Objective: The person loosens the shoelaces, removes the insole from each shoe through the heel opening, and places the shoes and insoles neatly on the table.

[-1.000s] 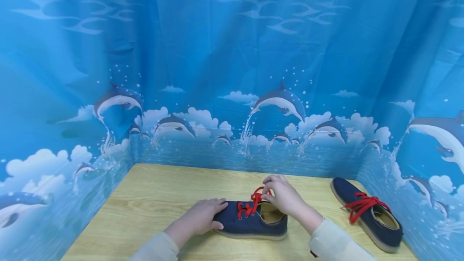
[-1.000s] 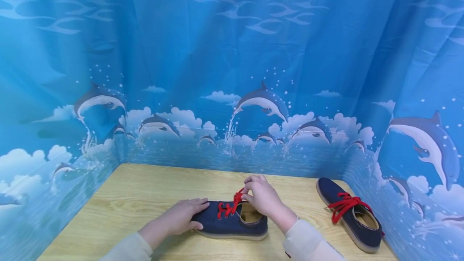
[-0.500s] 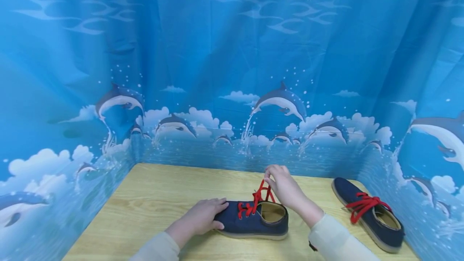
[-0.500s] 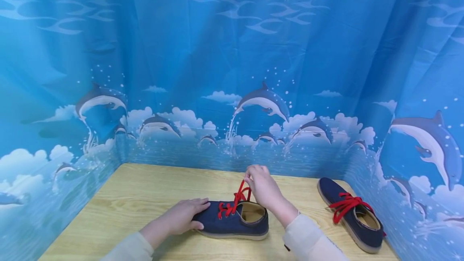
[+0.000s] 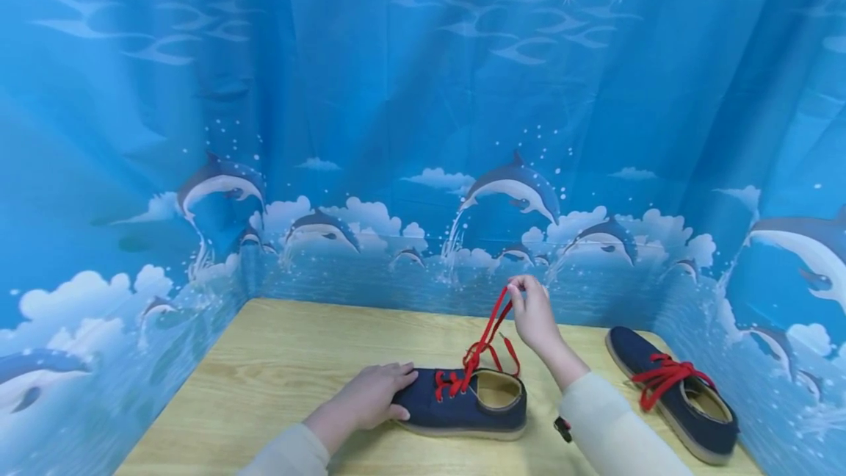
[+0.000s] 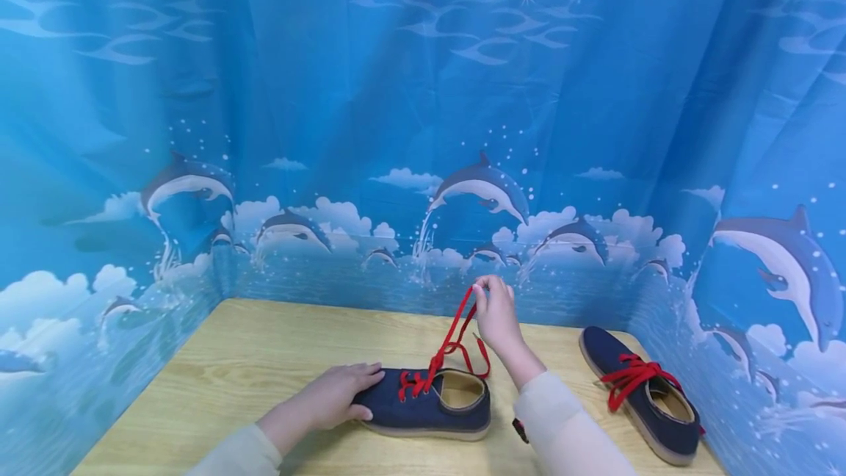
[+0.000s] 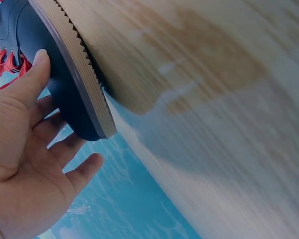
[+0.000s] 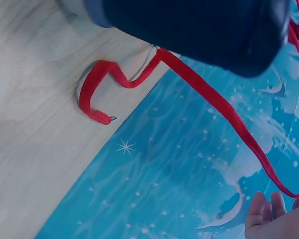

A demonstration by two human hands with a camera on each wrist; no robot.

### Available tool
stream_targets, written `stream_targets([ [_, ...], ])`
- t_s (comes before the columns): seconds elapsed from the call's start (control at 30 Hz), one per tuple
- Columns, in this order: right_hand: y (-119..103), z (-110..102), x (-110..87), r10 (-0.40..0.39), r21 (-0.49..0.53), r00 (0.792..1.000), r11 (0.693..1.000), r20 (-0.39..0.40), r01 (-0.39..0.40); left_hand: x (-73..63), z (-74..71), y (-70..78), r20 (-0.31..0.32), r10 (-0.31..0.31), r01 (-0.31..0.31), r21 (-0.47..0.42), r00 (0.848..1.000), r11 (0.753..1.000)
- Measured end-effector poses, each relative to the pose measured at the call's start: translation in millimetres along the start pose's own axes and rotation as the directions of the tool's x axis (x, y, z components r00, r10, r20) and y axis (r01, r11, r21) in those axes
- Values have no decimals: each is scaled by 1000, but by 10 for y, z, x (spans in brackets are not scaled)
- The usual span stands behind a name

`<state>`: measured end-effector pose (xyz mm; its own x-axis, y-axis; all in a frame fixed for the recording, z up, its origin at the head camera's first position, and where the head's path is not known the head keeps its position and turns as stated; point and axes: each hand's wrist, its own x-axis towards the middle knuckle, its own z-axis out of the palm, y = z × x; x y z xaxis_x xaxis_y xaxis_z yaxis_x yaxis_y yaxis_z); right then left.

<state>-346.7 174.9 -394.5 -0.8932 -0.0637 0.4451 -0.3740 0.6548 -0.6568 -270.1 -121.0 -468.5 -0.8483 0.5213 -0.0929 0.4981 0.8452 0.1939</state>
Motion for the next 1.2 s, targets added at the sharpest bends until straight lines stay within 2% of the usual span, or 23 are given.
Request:
stream_targets([
  [0.1, 60, -27, 59, 65, 55, 998, 996, -15, -64, 1, -1, 5, 1, 0, 0, 0, 1000, 1000],
  [0.33, 211, -74, 102, 215, 90, 976, 973, -18, -213, 9, 7, 13, -1, 8, -8, 3, 1000, 1000],
  [0.5, 319, -98, 114, 272, 102, 959, 959, -78, -264, 5, 8, 8, -7, 10, -10, 2, 1000, 1000],
  [0.57, 355, -88, 111, 261, 75, 963, 964, -71, -256, -1, 8, 4, -6, 8, -8, 2, 1000, 1000],
  [0.67, 396, -47, 90, 240, 33, 971, 970, -16, -239, -12, 0, 1, -1, 2, -2, 0, 1000, 1000],
  [0.8, 421, 28, 61, 227, 23, 973, 973, 33, -228, -16, -6, 2, 1, -2, 2, 2, 1000, 1000],
  [1.03, 360, 152, 37, 208, 74, 966, 973, 153, -221, -6, -8, -2, 11, -10, 10, -5, 1000, 1000],
  [1.2, 263, 224, 62, 190, 127, 963, 968, 194, -216, 9, 1, -8, 8, -13, 13, -8, 1000, 1000],
])
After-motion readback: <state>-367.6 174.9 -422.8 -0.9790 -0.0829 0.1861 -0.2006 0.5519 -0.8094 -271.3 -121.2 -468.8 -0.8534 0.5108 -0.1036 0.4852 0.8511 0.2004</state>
